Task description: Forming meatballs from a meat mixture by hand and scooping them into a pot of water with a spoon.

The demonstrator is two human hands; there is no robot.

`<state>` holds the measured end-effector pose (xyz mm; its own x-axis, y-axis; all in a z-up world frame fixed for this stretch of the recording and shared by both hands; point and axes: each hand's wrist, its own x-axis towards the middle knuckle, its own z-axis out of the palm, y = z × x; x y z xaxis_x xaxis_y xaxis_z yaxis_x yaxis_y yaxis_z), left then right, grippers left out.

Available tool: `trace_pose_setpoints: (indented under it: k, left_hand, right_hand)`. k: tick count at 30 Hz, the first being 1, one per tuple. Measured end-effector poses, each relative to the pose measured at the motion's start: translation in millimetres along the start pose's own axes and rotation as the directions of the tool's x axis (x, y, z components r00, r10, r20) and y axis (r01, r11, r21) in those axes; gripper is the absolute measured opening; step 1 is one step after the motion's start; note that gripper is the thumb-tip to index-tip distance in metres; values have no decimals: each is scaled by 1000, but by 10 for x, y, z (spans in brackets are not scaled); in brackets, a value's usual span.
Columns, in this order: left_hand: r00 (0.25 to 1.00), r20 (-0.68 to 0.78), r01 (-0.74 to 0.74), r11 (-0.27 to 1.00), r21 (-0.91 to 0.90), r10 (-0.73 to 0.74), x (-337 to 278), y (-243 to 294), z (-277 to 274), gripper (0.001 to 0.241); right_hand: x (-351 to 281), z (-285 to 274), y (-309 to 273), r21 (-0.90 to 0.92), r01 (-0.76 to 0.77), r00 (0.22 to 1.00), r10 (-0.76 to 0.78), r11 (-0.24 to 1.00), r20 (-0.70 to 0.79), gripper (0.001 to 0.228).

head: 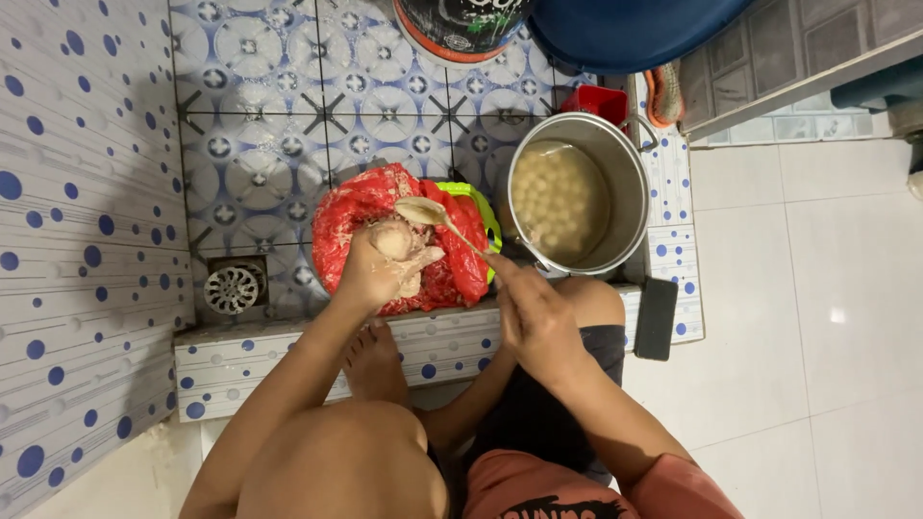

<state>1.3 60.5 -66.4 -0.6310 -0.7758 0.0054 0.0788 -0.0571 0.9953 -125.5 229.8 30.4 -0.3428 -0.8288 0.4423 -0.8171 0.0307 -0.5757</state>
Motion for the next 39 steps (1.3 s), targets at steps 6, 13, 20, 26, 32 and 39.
trace_pose_setpoints:
  k: [6, 13, 20, 26, 32, 39]
  left_hand:
    - [997, -56, -58, 981, -185, 48, -22, 257, 55, 50]
    - [995, -97, -1, 986, -165, -15, -39, -31, 32, 31]
    - [925, -187, 340, 940, 25, -330, -19, -411, -8, 11]
    - [926, -201, 378, 801, 464, -321, -124, -787, -81, 26]
    - [926, -174, 373, 733, 569, -336, -174, -777, -108, 25]
    - [940, -109, 315, 701, 640, -323, -178, -1292, -251, 16]
  right_hand:
    - [-47, 91, -22, -135, 77, 997, -78, 988, 1, 33]
    - [-129, 210, 30, -185, 102, 994, -94, 977, 53, 32]
    - [-100, 305, -115, -29, -5, 993, 8, 1000, 115, 31]
    - [-309, 418, 186, 201, -336, 915, 268, 920, 300, 31]
    - [-263, 315, 306, 533, -828, 523, 582, 175, 622, 22]
    - [-529, 199, 1621, 403, -733, 668, 692, 548, 275, 23]
